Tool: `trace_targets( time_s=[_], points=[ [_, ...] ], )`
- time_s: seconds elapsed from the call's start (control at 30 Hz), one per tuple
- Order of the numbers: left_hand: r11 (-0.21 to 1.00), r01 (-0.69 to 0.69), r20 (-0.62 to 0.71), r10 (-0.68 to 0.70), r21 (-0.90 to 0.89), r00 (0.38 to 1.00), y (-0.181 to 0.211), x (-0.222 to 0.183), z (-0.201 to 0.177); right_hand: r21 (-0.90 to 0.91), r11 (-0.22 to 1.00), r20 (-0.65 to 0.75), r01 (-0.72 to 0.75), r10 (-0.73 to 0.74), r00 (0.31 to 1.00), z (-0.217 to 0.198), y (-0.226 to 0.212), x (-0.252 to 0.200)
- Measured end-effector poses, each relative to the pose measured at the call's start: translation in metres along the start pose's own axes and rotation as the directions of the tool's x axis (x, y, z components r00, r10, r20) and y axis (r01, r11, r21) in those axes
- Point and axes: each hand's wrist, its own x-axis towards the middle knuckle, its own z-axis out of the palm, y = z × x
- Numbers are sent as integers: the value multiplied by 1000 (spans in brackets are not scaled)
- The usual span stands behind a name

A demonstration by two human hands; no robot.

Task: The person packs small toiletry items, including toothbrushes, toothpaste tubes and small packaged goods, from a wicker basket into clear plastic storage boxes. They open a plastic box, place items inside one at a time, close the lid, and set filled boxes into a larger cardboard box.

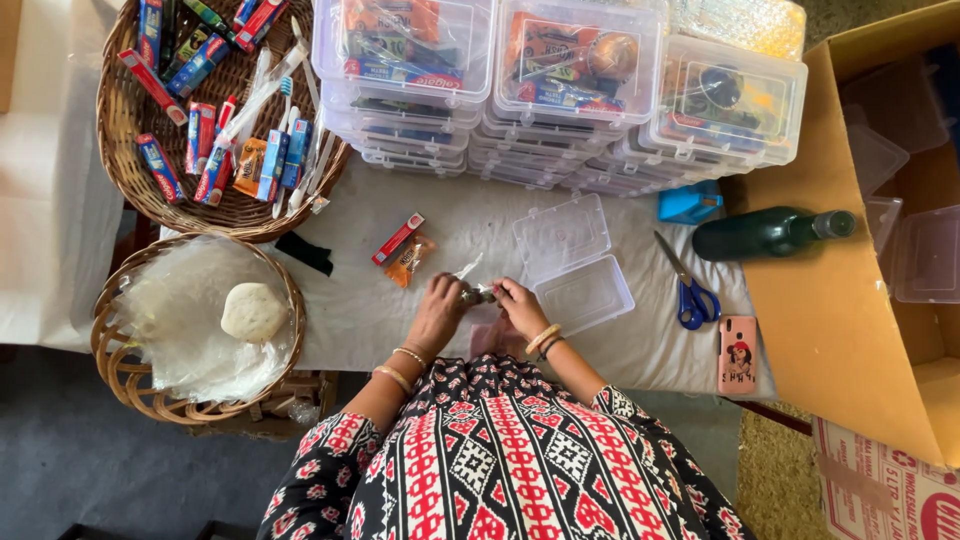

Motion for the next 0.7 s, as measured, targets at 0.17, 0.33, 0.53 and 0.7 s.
trace_targets(
  time_s=[0.17, 0.33, 0.53, 0.7],
  points=[
    [984, 107, -89, -95, 145, 991, -14, -21, -24, -248, 937, -61, 247, -270, 961, 7, 15, 0],
    [954, 250, -33, -248, 164, 968, -34, -40, -14, -256, 942, -188, 219, -271, 944, 16, -24, -11],
    [945, 312, 39, -317, 93, 948, -32, -29, -11, -119, 941, -121, 318, -332, 936, 31, -15, -7],
    [957, 268, 0, -270, 113, 963, -34, -31, -13, -266, 889, -53, 373, -400, 915, 37, -39, -11]
  ],
)
